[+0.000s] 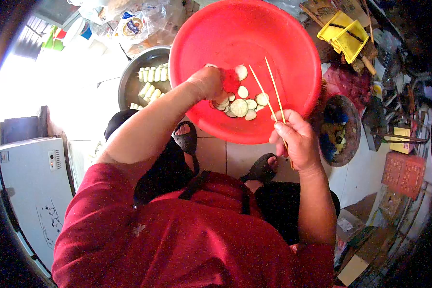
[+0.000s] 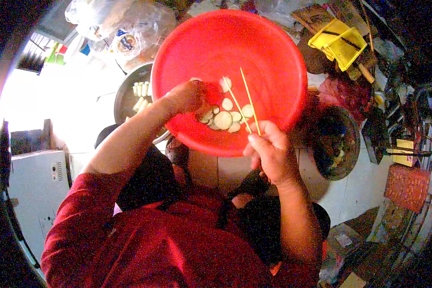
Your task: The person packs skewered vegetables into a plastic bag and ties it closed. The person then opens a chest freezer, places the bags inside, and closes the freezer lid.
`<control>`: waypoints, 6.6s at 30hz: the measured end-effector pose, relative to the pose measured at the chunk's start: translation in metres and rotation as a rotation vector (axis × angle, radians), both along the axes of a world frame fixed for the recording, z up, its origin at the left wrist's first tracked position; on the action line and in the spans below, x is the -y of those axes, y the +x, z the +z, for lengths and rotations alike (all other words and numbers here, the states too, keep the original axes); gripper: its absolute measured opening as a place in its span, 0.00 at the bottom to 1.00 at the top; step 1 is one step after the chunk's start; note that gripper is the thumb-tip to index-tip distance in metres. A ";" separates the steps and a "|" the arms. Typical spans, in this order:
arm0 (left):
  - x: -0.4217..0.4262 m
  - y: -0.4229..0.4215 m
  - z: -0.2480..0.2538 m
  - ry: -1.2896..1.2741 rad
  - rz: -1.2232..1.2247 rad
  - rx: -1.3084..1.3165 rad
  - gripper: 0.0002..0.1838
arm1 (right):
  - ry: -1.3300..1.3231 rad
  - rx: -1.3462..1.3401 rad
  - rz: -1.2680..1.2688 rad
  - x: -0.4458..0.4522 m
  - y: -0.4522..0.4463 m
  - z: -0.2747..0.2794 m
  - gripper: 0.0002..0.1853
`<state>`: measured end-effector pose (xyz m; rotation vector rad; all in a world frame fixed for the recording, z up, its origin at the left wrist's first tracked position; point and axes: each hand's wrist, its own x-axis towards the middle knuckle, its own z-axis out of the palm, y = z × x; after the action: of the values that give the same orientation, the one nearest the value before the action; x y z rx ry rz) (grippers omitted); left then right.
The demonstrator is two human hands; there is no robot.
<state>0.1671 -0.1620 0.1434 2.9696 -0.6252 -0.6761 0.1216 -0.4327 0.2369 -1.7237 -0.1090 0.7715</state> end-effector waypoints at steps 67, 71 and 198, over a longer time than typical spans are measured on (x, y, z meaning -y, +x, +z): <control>0.029 0.000 0.069 -1.252 1.020 -0.538 0.09 | -0.011 0.016 -0.083 0.008 -0.001 0.003 0.09; 0.023 0.002 0.052 -1.193 0.880 -0.572 0.13 | -0.003 0.008 -0.112 0.010 0.000 0.005 0.10; 0.045 -0.110 0.099 -1.334 1.316 -0.141 0.08 | 1.377 0.474 -1.155 0.327 0.010 -0.079 0.27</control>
<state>0.0570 -0.2067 0.2426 1.4633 0.6652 -0.1377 0.1318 -0.7599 0.1576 -0.3787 0.0490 -0.5543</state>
